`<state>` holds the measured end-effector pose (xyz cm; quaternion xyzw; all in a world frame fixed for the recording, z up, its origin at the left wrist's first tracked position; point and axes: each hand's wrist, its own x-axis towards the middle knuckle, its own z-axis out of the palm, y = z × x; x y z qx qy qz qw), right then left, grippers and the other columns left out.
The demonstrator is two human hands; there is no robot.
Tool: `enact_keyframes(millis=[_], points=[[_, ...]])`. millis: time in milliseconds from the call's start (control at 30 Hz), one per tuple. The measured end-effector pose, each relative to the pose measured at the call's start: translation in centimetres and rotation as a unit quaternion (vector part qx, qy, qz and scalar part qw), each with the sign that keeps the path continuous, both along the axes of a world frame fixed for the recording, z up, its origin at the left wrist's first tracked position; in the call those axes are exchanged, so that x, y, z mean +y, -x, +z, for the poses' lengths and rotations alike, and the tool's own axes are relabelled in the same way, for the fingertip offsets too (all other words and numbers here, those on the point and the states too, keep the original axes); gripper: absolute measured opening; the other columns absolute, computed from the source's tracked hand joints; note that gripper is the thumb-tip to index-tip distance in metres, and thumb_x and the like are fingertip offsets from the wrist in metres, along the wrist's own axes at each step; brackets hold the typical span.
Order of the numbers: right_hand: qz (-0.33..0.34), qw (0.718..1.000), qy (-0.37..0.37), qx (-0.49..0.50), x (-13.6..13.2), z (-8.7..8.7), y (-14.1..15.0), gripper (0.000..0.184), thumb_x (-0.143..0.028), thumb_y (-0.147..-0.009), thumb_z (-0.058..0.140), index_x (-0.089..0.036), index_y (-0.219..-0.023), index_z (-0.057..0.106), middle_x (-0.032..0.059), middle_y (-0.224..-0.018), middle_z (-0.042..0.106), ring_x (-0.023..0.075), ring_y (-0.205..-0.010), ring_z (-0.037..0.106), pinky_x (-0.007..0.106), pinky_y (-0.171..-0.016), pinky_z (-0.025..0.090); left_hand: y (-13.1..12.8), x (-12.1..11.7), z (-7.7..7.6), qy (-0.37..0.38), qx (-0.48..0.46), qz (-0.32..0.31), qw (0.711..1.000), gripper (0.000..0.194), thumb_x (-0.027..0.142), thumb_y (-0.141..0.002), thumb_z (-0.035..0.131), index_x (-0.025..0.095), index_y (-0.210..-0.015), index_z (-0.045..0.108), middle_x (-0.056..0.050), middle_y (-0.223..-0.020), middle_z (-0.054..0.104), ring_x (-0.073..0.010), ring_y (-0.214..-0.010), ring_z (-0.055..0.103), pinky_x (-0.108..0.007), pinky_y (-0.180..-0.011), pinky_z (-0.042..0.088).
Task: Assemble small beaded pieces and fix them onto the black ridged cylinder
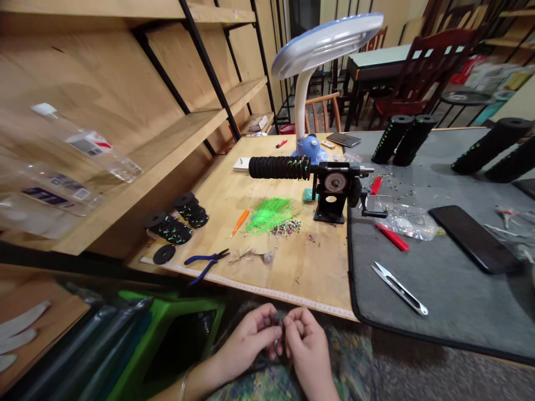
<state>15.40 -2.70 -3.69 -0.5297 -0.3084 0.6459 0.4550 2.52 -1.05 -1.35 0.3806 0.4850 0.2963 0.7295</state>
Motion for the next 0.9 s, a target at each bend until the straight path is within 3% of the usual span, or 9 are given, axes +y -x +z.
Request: enact_keyframes(millis=[233, 633, 900], points=[[0.014, 1.000, -0.001, 0.006, 0.0, 0.2, 0.1, 0.052, -0.071, -0.067, 0.065, -0.020, -0.069, 0.050, -0.0106, -0.037, 0.041, 0.0063, -0.034, 0.035, 0.018, -0.038, 0.026, -0.3, 0.1, 0.0, 0.006, 0.001, 0.021, 1.000, 0.034, 0.045, -0.073, 0.068, 0.016, -0.077, 0.050, 0.004, -0.054, 0.056, -0.0086, -0.044, 0.053, -0.019, -0.043, 0.042], [0.019, 0.999, -0.017, -0.031, -0.9, -0.7, -0.3, 0.049, -0.068, -0.074, 0.059, -0.021, -0.067, 0.048, -0.0099, -0.040, 0.041, 0.0062, -0.036, 0.029, 0.019, -0.039, 0.021, 0.0, 0.2, -1.3, -0.041, 0.039, 0.051, 0.997, 0.029, 0.043, -0.080, 0.061, 0.017, -0.075, 0.048, 0.006, -0.050, 0.051, -0.0081, -0.043, 0.049, -0.018, -0.041, 0.037], [0.044, 0.998, -0.017, -0.033, -1.0, -0.9, -0.3, 0.046, -0.065, -0.076, 0.059, -0.020, -0.066, 0.050, -0.0093, -0.042, 0.042, 0.0063, -0.037, 0.030, 0.019, -0.039, 0.021, 0.2, 0.1, -1.0, -0.043, 0.035, 0.053, 0.997, 0.028, 0.042, -0.080, 0.061, 0.017, -0.076, 0.049, 0.004, -0.053, 0.055, -0.0084, -0.044, 0.050, -0.019, -0.044, 0.038]])
